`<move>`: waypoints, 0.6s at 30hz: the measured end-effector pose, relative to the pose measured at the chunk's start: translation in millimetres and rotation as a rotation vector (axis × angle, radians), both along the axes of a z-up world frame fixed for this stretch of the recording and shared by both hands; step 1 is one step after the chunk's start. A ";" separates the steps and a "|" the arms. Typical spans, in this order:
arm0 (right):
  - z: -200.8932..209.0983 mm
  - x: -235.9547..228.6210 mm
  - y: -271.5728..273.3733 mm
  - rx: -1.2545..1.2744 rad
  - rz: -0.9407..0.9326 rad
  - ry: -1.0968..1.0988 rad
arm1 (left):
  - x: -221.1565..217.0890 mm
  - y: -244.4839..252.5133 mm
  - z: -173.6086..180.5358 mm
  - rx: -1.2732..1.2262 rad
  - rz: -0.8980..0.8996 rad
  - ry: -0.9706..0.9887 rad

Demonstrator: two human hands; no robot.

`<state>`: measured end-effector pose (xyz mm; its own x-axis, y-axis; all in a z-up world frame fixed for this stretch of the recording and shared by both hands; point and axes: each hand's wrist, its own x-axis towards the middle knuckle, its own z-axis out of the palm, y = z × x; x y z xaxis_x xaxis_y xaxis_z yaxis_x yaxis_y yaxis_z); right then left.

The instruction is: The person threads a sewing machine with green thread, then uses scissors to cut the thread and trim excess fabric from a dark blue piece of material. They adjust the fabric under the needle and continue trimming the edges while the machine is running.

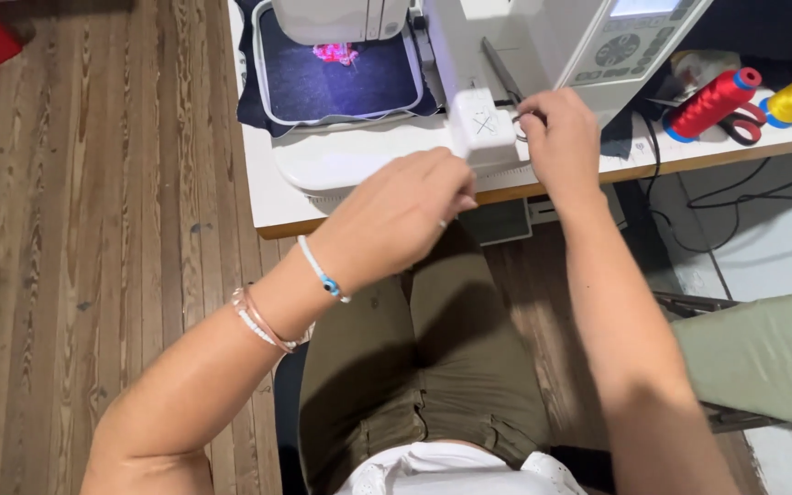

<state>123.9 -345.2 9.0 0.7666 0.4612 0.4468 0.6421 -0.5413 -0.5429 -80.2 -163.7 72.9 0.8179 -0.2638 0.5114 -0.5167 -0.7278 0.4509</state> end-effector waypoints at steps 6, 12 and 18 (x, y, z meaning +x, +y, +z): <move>35.4 -5.2 -10.7 -0.568 -0.079 0.067 | -1.2 -20.4 13.6 -0.051 -0.015 0.005; 52.2 -22.1 -67.1 -0.557 -0.040 0.232 | 37.3 1.0 22.8 0.169 0.112 0.172; 100.8 -62.8 -132.9 -0.390 0.111 0.258 | 73.9 20.5 22.2 0.277 0.164 0.102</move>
